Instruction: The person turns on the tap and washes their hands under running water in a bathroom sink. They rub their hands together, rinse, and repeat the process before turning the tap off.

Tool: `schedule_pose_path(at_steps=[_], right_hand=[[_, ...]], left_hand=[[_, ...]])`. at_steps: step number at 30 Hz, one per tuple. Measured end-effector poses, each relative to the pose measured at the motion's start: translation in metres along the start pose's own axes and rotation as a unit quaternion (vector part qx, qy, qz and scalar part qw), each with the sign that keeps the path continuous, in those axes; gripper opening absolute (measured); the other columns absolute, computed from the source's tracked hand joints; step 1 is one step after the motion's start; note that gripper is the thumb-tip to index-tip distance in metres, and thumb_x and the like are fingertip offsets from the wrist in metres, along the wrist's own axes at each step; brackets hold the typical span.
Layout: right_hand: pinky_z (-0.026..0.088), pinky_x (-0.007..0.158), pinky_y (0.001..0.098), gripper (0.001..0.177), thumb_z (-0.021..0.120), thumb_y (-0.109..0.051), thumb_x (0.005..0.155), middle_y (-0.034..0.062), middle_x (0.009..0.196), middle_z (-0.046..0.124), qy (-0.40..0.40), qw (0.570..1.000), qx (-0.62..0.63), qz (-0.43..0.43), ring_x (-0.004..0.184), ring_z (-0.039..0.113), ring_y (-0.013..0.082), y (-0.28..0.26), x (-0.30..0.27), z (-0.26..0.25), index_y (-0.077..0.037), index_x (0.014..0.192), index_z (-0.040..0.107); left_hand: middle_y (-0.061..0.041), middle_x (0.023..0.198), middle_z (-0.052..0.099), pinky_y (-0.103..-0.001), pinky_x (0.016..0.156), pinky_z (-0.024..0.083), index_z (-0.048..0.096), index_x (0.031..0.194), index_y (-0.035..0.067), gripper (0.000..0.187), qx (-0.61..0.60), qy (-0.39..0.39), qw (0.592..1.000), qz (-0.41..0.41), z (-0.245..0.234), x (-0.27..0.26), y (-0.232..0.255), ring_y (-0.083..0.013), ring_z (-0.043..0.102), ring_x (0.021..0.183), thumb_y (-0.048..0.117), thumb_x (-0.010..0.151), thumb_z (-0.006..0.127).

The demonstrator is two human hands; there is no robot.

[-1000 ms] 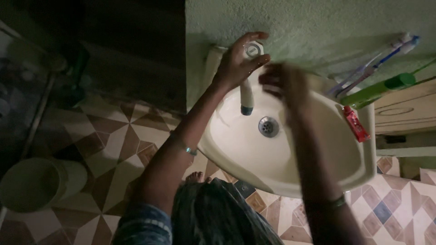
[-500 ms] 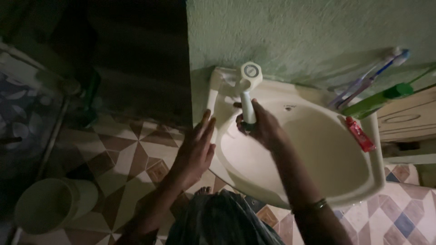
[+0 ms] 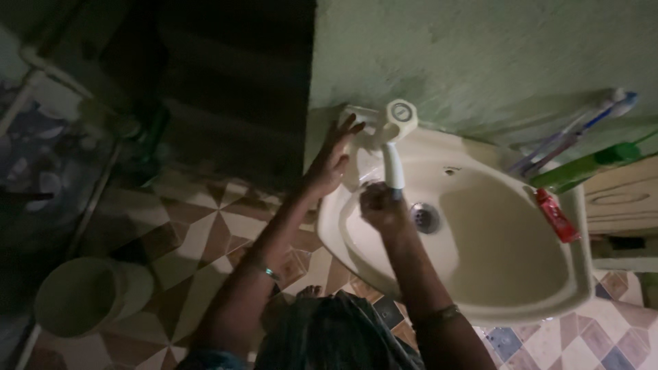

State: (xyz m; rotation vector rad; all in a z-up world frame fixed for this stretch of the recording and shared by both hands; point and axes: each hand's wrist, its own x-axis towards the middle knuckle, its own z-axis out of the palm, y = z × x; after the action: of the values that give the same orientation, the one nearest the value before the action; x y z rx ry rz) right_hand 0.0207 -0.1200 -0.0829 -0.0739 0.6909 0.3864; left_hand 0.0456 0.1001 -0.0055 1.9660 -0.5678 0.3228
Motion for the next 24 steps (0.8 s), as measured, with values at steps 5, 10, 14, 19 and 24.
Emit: schedule_pose_path(at_steps=[5,10,14,19,24], right_hand=[[0.049,0.055,0.0257,0.032,0.052,-0.002,0.094,-0.0019,0.062,0.046,-0.165,0.985,-0.051,-0.024,0.056,0.049,0.0117,-0.076,-0.042,0.023,-0.016,0.066,0.044],[0.053,0.064,0.0313,0.031,0.050,-0.024,0.112,0.0057,0.079,0.053,-0.243,0.834,-0.473,-0.146,0.069,0.056,0.0167,0.014,-0.128,0.066,-0.006,0.087,0.054],[0.060,0.083,0.0394,0.039,0.048,-0.021,0.097,0.0146,0.126,0.070,-0.153,0.337,-0.838,-0.401,0.100,0.073,0.0280,0.132,-0.212,0.042,-0.006,0.128,0.067],[0.058,0.089,0.0429,0.037,0.058,-0.028,0.100,0.0137,0.126,0.073,-0.077,0.093,-0.870,-0.478,0.104,0.074,0.0274,0.081,-0.278,-0.004,-0.009,0.130,0.069],[0.055,0.096,0.0441,0.026,0.051,-0.013,0.108,0.0065,0.105,0.079,0.133,0.150,-0.874,-0.442,0.098,0.073,0.0229,-0.072,-0.336,-0.052,-0.013,0.100,0.076]], left_hand=[[-0.012,0.177,0.009,-0.047,0.132,0.010,0.034,0.163,0.014,0.073,-0.409,0.067,0.909,-0.053,0.010,-0.039,0.003,-0.0281,0.005,0.165,0.042,0.101,0.062],[-0.013,0.176,0.023,-0.046,0.131,0.015,0.039,0.162,0.012,0.072,-0.273,0.093,0.949,-0.124,0.005,-0.085,0.043,-0.0291,0.017,0.164,0.048,0.102,0.056],[-0.016,0.158,0.052,-0.043,0.121,0.041,0.055,0.147,0.007,0.056,-0.394,0.184,0.879,-0.197,0.018,-0.121,0.087,-0.0274,0.049,0.146,0.040,0.103,0.065],[-0.013,0.146,0.066,-0.033,0.111,0.049,0.062,0.142,0.009,0.045,-0.240,0.180,0.931,-0.209,0.013,-0.120,0.116,-0.0185,0.063,0.123,0.038,0.108,0.056],[-0.018,0.143,0.064,-0.037,0.114,0.049,0.061,0.146,0.007,0.044,-0.214,0.110,0.950,-0.199,0.003,-0.108,0.124,-0.0239,0.060,0.128,0.036,0.113,0.052]])
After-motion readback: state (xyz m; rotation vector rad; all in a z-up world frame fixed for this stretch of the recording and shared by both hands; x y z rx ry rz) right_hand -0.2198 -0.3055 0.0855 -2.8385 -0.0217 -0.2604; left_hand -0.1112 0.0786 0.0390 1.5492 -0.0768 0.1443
